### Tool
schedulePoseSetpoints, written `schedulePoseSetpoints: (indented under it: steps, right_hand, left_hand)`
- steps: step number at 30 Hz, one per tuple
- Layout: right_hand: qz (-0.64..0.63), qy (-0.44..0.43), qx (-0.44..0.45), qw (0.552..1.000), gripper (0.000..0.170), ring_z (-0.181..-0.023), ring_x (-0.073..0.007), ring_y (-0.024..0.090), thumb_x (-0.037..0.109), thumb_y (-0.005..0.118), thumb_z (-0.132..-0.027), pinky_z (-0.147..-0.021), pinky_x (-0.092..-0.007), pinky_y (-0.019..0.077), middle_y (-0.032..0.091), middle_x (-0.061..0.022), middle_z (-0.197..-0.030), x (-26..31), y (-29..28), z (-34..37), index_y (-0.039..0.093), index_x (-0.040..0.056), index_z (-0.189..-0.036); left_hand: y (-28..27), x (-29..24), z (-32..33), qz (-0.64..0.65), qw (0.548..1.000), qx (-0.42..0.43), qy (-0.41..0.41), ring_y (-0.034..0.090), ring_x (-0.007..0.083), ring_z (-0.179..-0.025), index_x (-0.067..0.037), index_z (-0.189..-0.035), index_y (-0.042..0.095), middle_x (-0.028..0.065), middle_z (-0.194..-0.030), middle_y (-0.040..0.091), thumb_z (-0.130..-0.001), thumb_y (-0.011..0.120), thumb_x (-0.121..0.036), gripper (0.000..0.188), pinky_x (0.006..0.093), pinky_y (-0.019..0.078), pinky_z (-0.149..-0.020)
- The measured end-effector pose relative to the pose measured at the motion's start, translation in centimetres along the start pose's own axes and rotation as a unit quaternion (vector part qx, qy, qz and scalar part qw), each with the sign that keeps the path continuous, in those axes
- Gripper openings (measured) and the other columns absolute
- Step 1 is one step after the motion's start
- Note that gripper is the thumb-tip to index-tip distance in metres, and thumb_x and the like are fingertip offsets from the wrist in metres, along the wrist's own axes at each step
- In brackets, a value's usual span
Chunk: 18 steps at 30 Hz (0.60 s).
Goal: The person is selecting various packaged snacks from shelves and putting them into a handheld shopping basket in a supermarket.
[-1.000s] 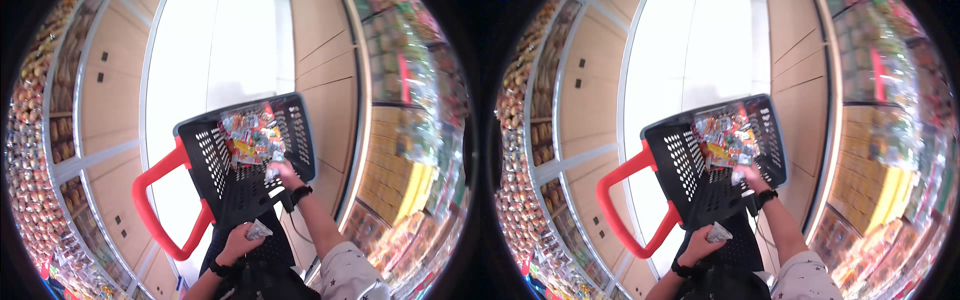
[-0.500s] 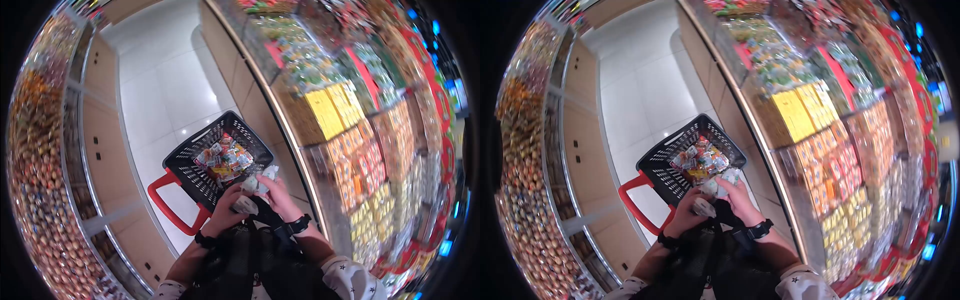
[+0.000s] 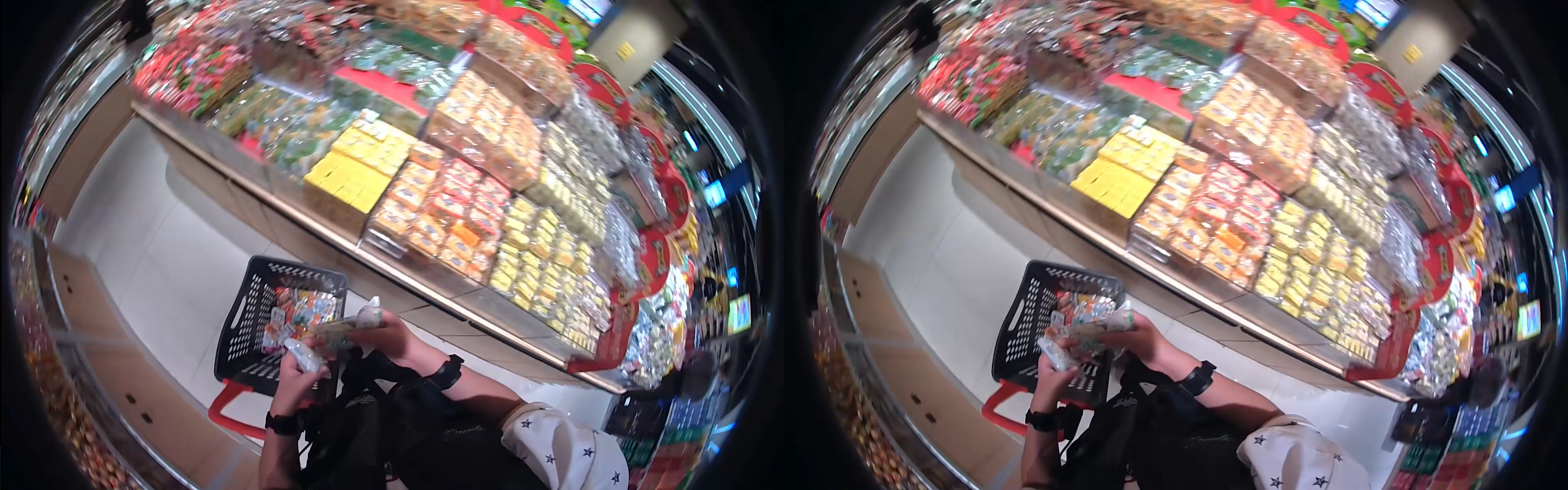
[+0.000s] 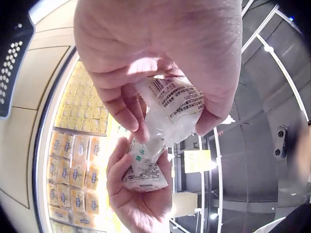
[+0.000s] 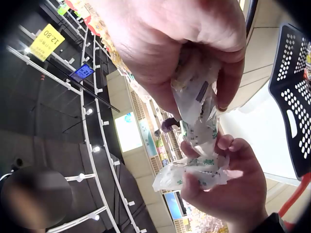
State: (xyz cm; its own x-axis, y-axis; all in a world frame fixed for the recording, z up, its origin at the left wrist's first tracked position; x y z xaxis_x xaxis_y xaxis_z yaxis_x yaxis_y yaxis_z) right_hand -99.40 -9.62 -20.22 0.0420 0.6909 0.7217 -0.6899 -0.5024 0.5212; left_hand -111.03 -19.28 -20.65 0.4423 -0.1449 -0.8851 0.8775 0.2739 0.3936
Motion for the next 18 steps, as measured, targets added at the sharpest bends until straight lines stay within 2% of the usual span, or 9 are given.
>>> schedulePoseSetpoints:
  steps: [2,4,5,6,9,12,15,17,18]
  right_hand:
    - [-0.014,-0.049,0.022,0.998,0.037,-0.089,-0.013,0.056,0.004,0.064,-0.076,-0.078,-0.026,0.0446,0.059,-0.0056,-0.1,1.8,-0.2,0.0,0.051,0.0001,-0.111]
    - [0.059,-0.071,0.049,0.994,0.037,-0.089,-0.0121,0.055,0.005,0.065,-0.076,-0.078,-0.0255,0.0442,0.059,-0.0045,-0.098,3.2,-0.1,0.5,0.051,0.0012,-0.111]
    - [0.084,-0.082,0.055,0.992,0.038,-0.09,-0.0111,0.054,0.008,0.065,-0.077,-0.08,-0.0254,0.0435,0.058,-0.0031,-0.098,3.5,0.2,0.7,0.051,0.0027,-0.112]
    - [0.112,-0.116,0.024,0.987,0.037,-0.091,-0.0101,0.054,0.01,0.065,-0.078,-0.082,-0.0255,0.0428,0.058,-0.0023,-0.099,3.2,-0.2,0.3,0.051,0.0038,-0.111]
    - [0.084,-0.091,0.016,0.992,0.034,-0.092,-0.0097,0.054,0.012,0.064,-0.079,-0.083,-0.0254,0.0422,0.059,-0.0023,-0.099,3.8,0.0,0.2,0.052,0.0034,-0.11]
    - [0.083,-0.027,0.097,0.991,0.04,-0.099,-0.0101,0.051,0.015,0.062,-0.082,-0.084,-0.0253,0.0407,0.056,-0.0066,-0.11,2.5,0.8,-1.5,0.047,0.001,-0.116]
    - [0.004,-0.071,0.075,0.995,0.038,-0.092,-0.0101,0.053,0.013,0.066,-0.078,-0.084,-0.0253,0.0411,0.059,-0.0025,-0.098,5.6,-1.4,-1.8,0.049,0.004,-0.112]
    - [0.07,-0.16,0.028,0.984,0.051,-0.089,-0.0121,0.052,0.007,0.067,-0.074,-0.083,-0.0251,0.0409,0.056,-0.0007,-0.094,9.2,-3.1,-1.0,0.042,0.0069,-0.119]
    - [0.112,-0.197,0.015,0.974,0.054,-0.089,-0.0132,0.051,0.002,0.068,-0.07,-0.081,-0.0255,0.0412,0.053,-0.0011,-0.091,10.1,-4.3,-1.0,0.04,0.0093,-0.115]
  left_hand:
    - [1.0,-0.5,-1.3,-0.024,0.998,0.057,-0.003,0.056,0.0143,-0.089,-0.002,-0.117,0.044,0.008,-0.098,0.057,-0.069,0.063,0.001,0.052,0.0267,0.0459,-0.076]
    - [1.8,-0.9,-2.2,-0.092,0.991,0.089,0.049,0.056,0.0137,-0.088,-0.001,-0.118,0.044,0.009,-0.101,0.055,-0.069,0.063,0.001,0.053,0.0261,0.0458,-0.075]
    - [2.2,-1.3,-2.0,-0.08,0.994,0.079,0.002,0.055,0.0126,-0.087,0.0,-0.118,0.044,0.0088,-0.103,0.054,-0.068,0.062,0.003,0.053,0.0261,0.0459,-0.075]
    - [2.3,-2.0,-2.2,-0.079,0.996,0.047,0.012,0.055,0.0122,-0.085,0.0,-0.118,0.044,0.0083,-0.1,0.055,-0.067,0.061,0.003,0.053,0.0264,0.046,-0.074]
    - [1.0,-2.0,-2.5,-0.044,0.999,0.006,0.021,0.058,0.0156,-0.077,0.002,-0.112,0.046,0.0112,-0.093,0.057,-0.067,0.058,0.0,0.047,0.0272,0.0469,-0.071]
    - [-0.3,-1.8,-2.3,0.008,0.999,-0.016,0.029,0.058,0.0186,-0.067,0.004,-0.105,0.047,0.0141,-0.089,0.057,-0.066,0.059,-0.008,0.042,0.0289,0.0477,-0.065]
    - [1.2,-3.0,-3.8,0.012,0.999,-0.012,0.035,0.058,0.019,-0.064,0.005,-0.104,0.047,0.0153,-0.088,0.057,-0.064,0.061,-0.012,0.045,0.0285,0.0479,-0.062]
    - [2.0,-3.4,-4.4,0.014,0.999,-0.027,0.03,0.058,0.0193,-0.064,0.005,-0.103,0.047,0.0155,-0.087,0.057,-0.063,0.062,-0.014,0.047,0.0284,0.0482,-0.061]
    - [2.4,-3.6,-4.8,0.006,0.999,-0.031,0.023,0.058,0.0194,-0.064,0.005,-0.103,0.047,0.0153,-0.088,0.057,-0.062,0.063,-0.014,0.048,0.0283,0.0484,-0.06]
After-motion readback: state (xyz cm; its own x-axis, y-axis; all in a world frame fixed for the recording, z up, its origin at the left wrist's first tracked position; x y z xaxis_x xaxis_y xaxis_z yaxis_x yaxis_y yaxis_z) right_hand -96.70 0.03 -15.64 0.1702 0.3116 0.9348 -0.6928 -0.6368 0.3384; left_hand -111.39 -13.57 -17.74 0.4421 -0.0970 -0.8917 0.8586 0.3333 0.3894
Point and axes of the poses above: each hand's wrist, its own z-axis away from the middle knuckle, its own y-axis out of the palm, x = y × z, the point moved 9 cm from there along -z, towards the middle knuckle
